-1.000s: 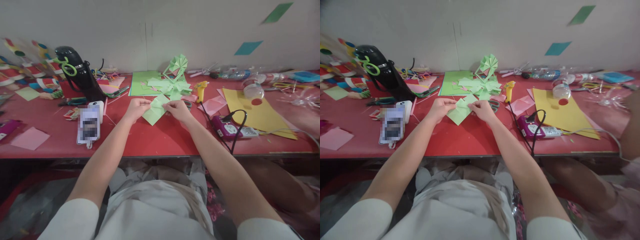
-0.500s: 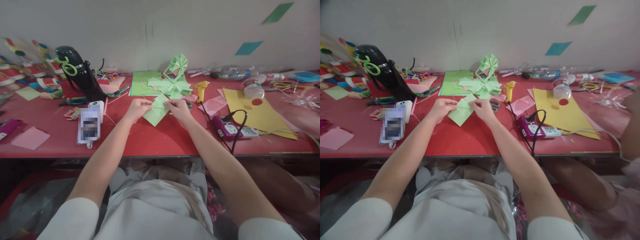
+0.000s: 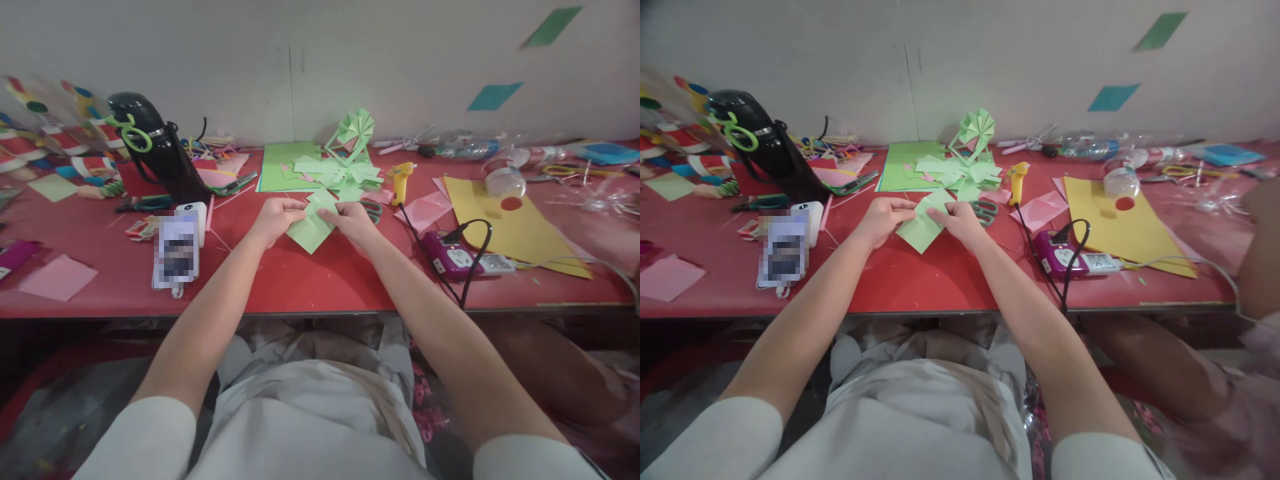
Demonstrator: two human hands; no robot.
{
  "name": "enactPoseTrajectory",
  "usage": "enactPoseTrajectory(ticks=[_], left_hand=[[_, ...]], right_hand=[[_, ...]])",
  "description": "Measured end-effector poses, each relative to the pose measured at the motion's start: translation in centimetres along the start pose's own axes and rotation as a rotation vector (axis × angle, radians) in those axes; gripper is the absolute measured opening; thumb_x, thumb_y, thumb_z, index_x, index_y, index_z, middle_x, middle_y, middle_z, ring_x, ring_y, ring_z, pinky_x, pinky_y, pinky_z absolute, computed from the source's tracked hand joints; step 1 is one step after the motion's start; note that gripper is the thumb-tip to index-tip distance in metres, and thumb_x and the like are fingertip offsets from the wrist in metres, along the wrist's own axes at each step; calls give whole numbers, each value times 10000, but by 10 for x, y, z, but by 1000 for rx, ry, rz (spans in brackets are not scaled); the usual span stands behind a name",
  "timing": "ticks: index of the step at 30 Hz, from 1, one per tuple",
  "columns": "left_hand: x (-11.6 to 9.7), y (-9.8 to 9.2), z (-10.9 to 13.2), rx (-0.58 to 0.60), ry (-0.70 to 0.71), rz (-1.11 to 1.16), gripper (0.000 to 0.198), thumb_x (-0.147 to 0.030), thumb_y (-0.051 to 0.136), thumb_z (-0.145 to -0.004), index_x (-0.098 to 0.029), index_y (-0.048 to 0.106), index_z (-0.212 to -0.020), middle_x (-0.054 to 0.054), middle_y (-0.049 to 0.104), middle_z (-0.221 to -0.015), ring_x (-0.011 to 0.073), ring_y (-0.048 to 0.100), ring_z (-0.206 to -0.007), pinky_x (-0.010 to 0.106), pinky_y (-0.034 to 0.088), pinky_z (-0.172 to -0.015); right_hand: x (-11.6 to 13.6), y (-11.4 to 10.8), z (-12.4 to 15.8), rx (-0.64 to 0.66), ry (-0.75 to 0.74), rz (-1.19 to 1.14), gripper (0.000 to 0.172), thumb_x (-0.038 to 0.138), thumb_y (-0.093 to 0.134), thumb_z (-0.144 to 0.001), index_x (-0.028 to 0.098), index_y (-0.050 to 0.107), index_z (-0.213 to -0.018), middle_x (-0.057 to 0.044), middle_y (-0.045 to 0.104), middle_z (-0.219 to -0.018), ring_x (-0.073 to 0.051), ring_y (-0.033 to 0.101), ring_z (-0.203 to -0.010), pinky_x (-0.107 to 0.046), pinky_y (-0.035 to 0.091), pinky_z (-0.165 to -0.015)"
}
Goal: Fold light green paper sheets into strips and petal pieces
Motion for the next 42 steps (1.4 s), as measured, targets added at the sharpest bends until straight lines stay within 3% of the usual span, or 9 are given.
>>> enactPoseTrajectory(ticks=[7,11,16,24,30,35,42], left_hand=[[-4,4,3,16,-22,-29,313,-214,758,-666,-130,742,-967,82,759,-815,196,701,-746,332,542,-731],[-4,8,5,58,-17,-50,312,-236,763,-680,-136,741,-975,76,756,-812,186,693,-710,319,536,-705],[-6,13,8,104,33,-47,414,-352,860,-629,-136,743,-962,103,763,-900,219,716,-803,356,561,-774],[-4,9,5,90,-16,-4,408,-315,889,-582,-142,763,-930,95,767,-877,216,717,-785,378,568,-800],[-4,2,2,41,16,-33,370,-290,871,-585,-142,759,-906,82,766,-848,203,707,-756,356,561,-772],[-4,2,2,55,28,-51,334,-274,830,-626,-154,755,-929,78,765,-863,212,708,-782,347,556,-754],[-3,5,5,121,11,-60,385,-340,842,-647,-157,750,-973,94,769,-924,218,717,-815,351,560,-782]], right_hand=[[-4,-7,-2,-124,5,89,474,569,808,-687,203,532,-566,-4,535,-552,-153,546,-611,-263,408,-494],[-2,-5,-3,-80,-15,109,481,558,807,-690,206,509,-556,-4,517,-545,-153,538,-606,-265,396,-491],[2,-3,-2,-62,-31,160,512,620,788,-686,207,511,-562,-10,520,-543,-156,528,-605,-268,376,-479],[4,-2,0,-62,-23,165,558,685,802,-615,199,538,-540,3,496,-510,-125,467,-536,-266,327,-453],[3,0,-2,54,35,11,487,639,815,-623,175,668,-616,-19,611,-577,-106,521,-515,-265,447,-520],[5,-4,1,-42,52,45,468,593,852,-600,168,657,-607,-20,599,-515,-111,536,-484,-255,436,-490],[5,-6,0,-11,1,59,503,620,842,-592,176,606,-572,3,569,-497,-102,520,-483,-251,410,-500]])
Point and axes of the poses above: each hand's wrist, its own z-axis away from the middle knuckle, its own y-axis out of the palm, x = y × z, the point moved 5 cm from there along -z, towards the middle knuckle
